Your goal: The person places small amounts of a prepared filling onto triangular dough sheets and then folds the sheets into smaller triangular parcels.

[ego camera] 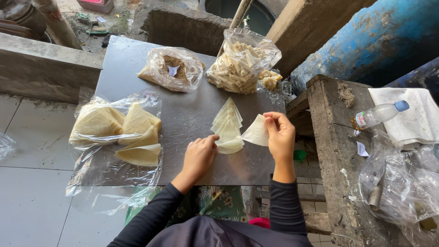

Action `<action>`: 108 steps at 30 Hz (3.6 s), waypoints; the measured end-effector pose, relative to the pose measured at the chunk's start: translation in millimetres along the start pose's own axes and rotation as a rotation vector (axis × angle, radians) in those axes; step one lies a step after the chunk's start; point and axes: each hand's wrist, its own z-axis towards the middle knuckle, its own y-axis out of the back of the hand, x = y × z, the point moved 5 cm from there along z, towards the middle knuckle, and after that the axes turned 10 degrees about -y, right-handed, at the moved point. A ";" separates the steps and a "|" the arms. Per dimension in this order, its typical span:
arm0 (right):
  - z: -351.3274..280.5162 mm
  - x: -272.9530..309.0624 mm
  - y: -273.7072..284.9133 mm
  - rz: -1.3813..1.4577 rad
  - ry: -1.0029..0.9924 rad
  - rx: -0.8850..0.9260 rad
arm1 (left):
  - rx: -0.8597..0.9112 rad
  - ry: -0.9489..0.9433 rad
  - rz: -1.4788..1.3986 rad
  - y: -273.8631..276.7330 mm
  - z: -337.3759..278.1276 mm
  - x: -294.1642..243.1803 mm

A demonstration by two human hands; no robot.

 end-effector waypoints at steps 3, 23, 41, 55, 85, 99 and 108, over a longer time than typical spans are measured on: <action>11.9 22.6 -6.4 0.002 0.012 0.121 | 0.039 -0.019 -0.021 1.2 -5.5 0.3; 21.2 79.5 -131.9 -0.186 0.242 0.367 | -0.269 0.056 -0.146 102.2 -46.3 2.9; 29.3 95.8 -172.6 -0.291 0.643 0.243 | -0.247 0.051 0.318 87.4 -63.3 17.2; 127.1 48.6 -325.8 -0.741 0.262 0.270 | -0.214 0.056 0.236 94.2 -60.9 17.2; 152.8 40.3 -320.8 -0.956 0.697 0.254 | -0.200 0.066 0.212 94.4 -61.1 19.7; 160.6 14.0 -291.9 -0.237 0.083 0.288 | -0.221 0.045 0.241 92.3 -63.4 18.3; 107.5 22.2 -225.3 0.020 0.021 0.286 | -0.222 0.064 0.430 96.7 -61.9 4.4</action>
